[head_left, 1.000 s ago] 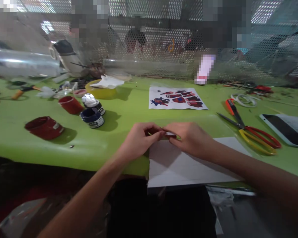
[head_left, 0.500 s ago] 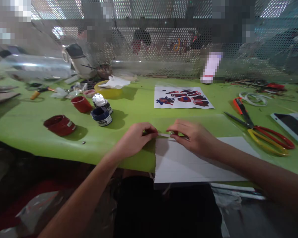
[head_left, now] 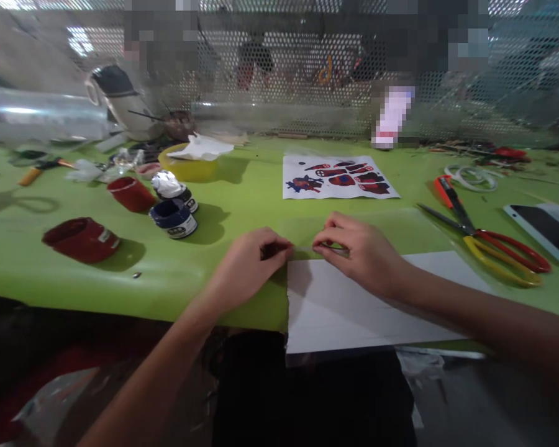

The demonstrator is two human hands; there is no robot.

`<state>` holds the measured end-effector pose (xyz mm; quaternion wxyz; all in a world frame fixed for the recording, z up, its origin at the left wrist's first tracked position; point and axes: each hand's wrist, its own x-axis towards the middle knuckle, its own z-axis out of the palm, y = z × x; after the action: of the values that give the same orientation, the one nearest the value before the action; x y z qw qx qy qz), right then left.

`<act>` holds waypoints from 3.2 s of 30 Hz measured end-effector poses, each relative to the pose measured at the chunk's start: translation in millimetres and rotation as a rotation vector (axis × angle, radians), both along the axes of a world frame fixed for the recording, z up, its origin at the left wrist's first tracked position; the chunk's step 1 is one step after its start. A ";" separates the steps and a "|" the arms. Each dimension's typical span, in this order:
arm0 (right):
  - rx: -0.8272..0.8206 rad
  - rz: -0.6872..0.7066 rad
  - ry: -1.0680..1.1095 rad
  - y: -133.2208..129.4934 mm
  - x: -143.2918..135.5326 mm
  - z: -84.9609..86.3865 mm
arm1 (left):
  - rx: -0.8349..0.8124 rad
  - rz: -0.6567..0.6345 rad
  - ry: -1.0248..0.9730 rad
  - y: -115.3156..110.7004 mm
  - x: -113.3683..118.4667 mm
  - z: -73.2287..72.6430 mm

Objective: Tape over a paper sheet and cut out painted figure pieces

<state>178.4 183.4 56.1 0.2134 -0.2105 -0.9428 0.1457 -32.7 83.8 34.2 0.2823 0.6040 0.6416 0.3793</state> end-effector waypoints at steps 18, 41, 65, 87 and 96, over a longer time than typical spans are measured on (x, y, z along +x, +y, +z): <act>-0.153 0.129 0.074 8.0 3.2 -12.8 | 0.069 0.020 -0.035 -10.9 5.1 1.9; -0.354 0.045 0.043 6.5 -1.2 -8.8 | 0.037 0.083 0.059 -5.7 5.3 4.6; -0.372 0.030 -0.061 4.6 -22.1 -2.1 | 0.050 0.161 -0.007 -11.6 2.1 4.4; -0.276 0.047 -0.307 7.0 -38.5 11.4 | 0.225 -0.018 0.359 -23.2 0.2 -6.0; -0.290 0.025 -0.353 8.6 -44.3 16.2 | 0.239 -0.021 0.358 -24.4 2.3 -3.6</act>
<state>134.1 192.1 72.4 0.0106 -0.2495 -0.9373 0.2431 -30.4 59.4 30.6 0.0943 0.6976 0.6254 0.3366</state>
